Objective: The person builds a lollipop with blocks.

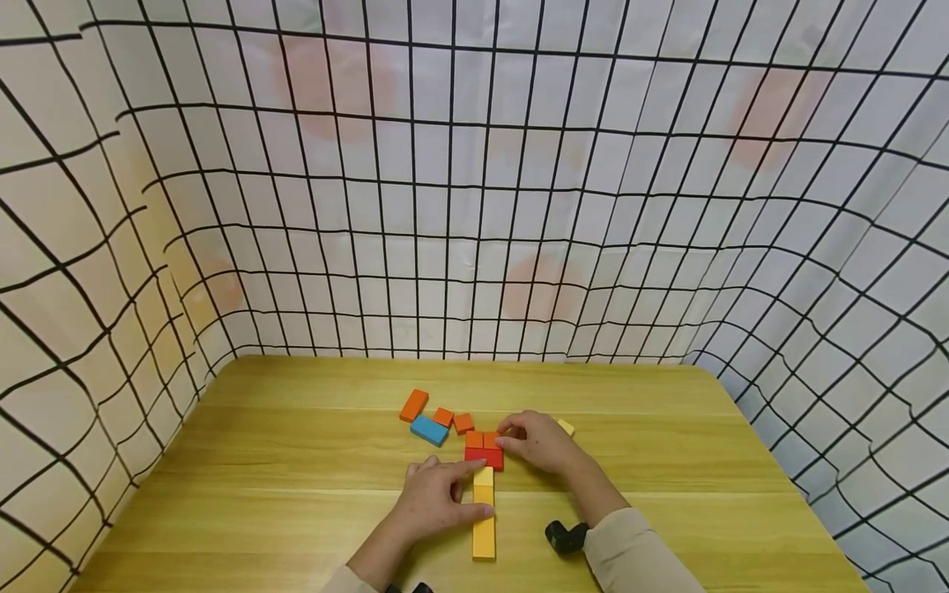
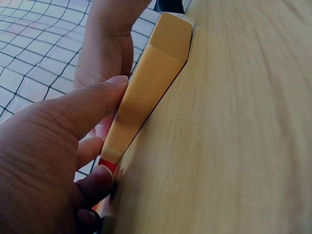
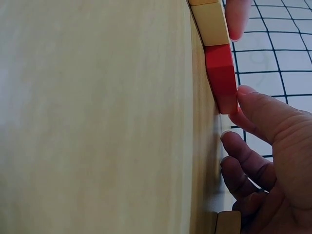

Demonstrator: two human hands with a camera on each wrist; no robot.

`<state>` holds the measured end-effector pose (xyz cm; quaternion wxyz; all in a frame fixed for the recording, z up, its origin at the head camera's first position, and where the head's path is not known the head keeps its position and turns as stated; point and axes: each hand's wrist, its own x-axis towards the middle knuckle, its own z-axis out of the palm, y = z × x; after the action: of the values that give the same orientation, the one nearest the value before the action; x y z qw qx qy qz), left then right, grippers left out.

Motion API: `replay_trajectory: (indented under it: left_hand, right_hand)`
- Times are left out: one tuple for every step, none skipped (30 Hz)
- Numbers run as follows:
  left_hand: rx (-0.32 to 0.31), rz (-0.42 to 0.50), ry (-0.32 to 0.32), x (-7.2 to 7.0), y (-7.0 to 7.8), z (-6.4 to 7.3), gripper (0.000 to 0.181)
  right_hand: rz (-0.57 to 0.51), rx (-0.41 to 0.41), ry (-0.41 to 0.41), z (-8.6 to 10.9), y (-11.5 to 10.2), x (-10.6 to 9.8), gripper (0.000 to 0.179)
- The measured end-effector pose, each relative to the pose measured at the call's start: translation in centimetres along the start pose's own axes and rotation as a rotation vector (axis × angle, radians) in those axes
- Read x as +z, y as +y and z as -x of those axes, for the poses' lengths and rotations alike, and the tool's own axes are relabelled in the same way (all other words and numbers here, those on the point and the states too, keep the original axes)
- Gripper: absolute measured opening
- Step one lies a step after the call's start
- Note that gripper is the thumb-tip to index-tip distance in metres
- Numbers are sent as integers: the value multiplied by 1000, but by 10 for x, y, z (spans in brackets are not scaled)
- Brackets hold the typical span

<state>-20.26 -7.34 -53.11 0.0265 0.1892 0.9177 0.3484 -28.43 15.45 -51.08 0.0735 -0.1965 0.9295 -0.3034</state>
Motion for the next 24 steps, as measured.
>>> replay_trajectory:
  left_hand:
    - [-1,1,-1,0,0,0,68]
    - [-1,2,-1,0,0,0,68]
    - [-2,0,-2,0,0,0,68]
    - [-4,-2,-2,0,0,0,68]
    - [-5,-3,-2,1,-1,-1,68]
    - [-7,-4,-2,1,-1,-1,68]
    - [-8,-5,-1,1,-1,-1,68]
    - [-8,-4,0,1,-1,-1,68]
    - [-8,-4,1,1,-1,-1,67]
    - [-8,-3,3,1,-1,-1,67]
    - [-8,-2,4,1,-1,-1,67]
    - [-7,-1,6,1,0,0,67]
    - [-6,-1,8,1,0,0,67]
    - [-5,0,10,1,-1,0,67]
    - [-4,-1,12,1,-1,0,67]
    - [-4,-1,14,1,-1,0,67]
    - [-3,-3,15,2,-1,0,67]
    - [-2,-4,16,2,-1,0,67]
    - [-2,-5,16,2,-1,0,67]
    - [-1,-8,16,2,-1,0,67]
    - [0,-10,16,2,-2,0,67]
    - [1,-11,16,2,-2,0,67]
    - [2,-13,16,2,-2,0,67]
    - [2,-13,15,2,-2,0,67]
  right_hand:
    - [0,0,-1,0,0,0,17]
    - [1,0,-2,0,0,0,17]
    - [1,-1,-3,0,0,0,17]
    - [2,-2,-3,0,0,0,17]
    - [1,-3,-2,0,0,0,17]
    - [0,0,-1,0,0,0,17]
    - [-2,-1,1,0,0,-1,18]
    - [-5,2,5,0,0,-1,18]
    - [-8,7,10,1,0,-1,19]
    - [-13,13,17,1,0,-1,19]
    - [-20,24,24,1,0,-1,19]
    - [-28,34,36,1,0,-1,20]
    - [-36,43,51,1,1,0,20]
    - [-44,55,67,1,1,0,19]
    - [-53,65,85,2,1,0,19]
    - [-61,75,106,2,1,-1,19]
    - [-66,83,128,2,1,-1,18]
    - [-74,91,152,3,1,-2,19]
    - [-75,100,172,3,1,-3,19]
    - [-74,109,191,4,1,-4,20]
    - [-69,123,208,4,2,-5,21]
    - [-67,134,222,5,2,-7,22]
    - [-62,146,236,6,4,-8,24]
    - [-59,159,248,7,5,-10,26]
